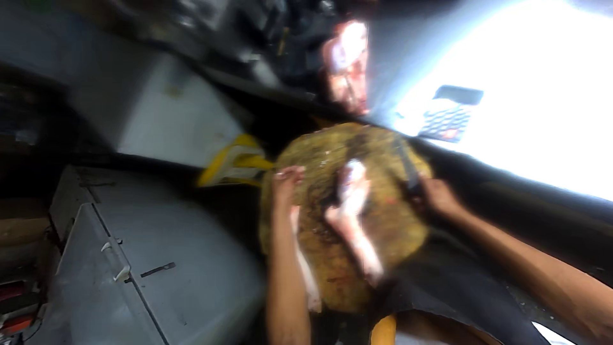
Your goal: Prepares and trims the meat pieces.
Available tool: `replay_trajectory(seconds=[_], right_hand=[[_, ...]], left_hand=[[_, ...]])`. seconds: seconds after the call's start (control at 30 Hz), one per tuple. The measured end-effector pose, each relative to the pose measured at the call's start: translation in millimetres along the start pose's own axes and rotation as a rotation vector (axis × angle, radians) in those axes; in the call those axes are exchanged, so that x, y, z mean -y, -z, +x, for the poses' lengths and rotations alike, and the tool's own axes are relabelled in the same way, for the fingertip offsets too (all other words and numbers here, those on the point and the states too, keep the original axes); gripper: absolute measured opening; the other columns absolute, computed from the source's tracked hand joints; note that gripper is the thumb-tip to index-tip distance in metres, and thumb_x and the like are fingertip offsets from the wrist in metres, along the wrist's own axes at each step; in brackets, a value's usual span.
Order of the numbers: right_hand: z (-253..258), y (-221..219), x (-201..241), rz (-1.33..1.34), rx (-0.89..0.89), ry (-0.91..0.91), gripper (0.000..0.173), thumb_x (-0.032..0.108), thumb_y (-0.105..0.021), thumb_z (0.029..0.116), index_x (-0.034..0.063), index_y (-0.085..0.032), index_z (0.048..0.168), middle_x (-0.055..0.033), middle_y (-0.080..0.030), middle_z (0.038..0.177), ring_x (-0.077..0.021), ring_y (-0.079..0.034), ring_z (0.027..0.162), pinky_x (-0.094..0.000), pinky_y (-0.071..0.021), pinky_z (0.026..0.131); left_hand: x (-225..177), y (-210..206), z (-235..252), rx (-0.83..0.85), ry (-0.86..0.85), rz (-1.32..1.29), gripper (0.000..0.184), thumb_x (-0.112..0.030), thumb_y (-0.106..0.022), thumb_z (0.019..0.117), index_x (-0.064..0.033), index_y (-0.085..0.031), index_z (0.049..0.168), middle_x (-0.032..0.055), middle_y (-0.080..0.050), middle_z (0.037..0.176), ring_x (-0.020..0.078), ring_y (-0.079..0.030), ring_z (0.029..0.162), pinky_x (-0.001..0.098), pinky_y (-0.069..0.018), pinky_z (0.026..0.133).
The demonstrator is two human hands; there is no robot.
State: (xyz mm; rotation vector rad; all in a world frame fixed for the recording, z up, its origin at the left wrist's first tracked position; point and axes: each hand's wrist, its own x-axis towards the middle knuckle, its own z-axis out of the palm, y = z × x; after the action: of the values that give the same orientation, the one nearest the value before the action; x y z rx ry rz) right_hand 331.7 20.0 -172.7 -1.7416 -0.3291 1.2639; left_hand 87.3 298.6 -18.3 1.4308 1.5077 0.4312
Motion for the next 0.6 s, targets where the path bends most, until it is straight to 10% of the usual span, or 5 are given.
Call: replay_trajectory(seconds=[0.13,0.27,0.33,0.5,0.6], right_hand=[[2,1,1,0.031,-0.007,-0.010,0.066,0.053,-0.025,0.1111,0.0064,-0.063,0.085,-0.0035,-0.060,0.059,-0.0147,-0.059,0.047,-0.0323,-0.0544,0.049],[2,-1,0,0.030,-0.001,-0.024,0.064,0.053,-0.027,0.1110,0.0068,-0.062,0.083,-0.0032,-0.060,0.058,-0.0148,-0.059,0.047,-0.0319,-0.0538,0.049],[5,0,3,0.041,0.009,-0.014,0.063,0.051,-0.027,0.1114,0.0066,-0.062,0.083,-0.0032,-0.060,0.058,-0.0146,-0.059,0.046,-0.0311,-0.0535,0.047],[5,-3,6,0.026,0.000,-0.056,0.064,0.052,-0.027,0.1111,0.0069,-0.062,0.084,-0.0033,-0.060,0.059,-0.0148,-0.058,0.046,-0.0316,-0.0539,0.048],[8,-1,6,0.043,0.017,-0.089,0.064,0.055,-0.026,0.1103,0.0079,-0.062,0.087,-0.0027,-0.058,0.059,-0.0154,-0.057,0.046,-0.0327,-0.0539,0.047]], left_hand=[[-5,112,20,0.028,-0.335,-0.161,0.026,-0.016,-0.059,0.1034,-0.0054,-0.062,0.127,0.0050,-0.072,0.116,0.0149,-0.071,0.096,0.0349,-0.0593,0.088],[107,196,11,-0.399,0.176,0.285,0.051,-0.036,-0.042,0.1109,0.0046,-0.052,0.140,0.0232,-0.062,0.134,0.0318,-0.063,0.121,0.0480,-0.0508,0.103],[179,188,-19,-0.307,0.468,0.475,0.069,-0.051,-0.039,0.1091,0.0099,-0.053,0.140,0.0343,-0.055,0.139,0.0445,-0.054,0.131,0.0617,-0.0417,0.109],[311,116,-129,-0.179,0.572,-0.432,0.074,-0.072,-0.024,0.1013,-0.0214,-0.049,0.148,0.0097,-0.063,0.138,0.0269,-0.062,0.124,0.0562,-0.0538,0.097],[342,75,-188,-0.281,0.503,-0.647,0.070,-0.073,-0.027,0.1007,-0.0246,-0.053,0.145,0.0050,-0.067,0.133,0.0208,-0.065,0.117,0.0496,-0.0571,0.092]])
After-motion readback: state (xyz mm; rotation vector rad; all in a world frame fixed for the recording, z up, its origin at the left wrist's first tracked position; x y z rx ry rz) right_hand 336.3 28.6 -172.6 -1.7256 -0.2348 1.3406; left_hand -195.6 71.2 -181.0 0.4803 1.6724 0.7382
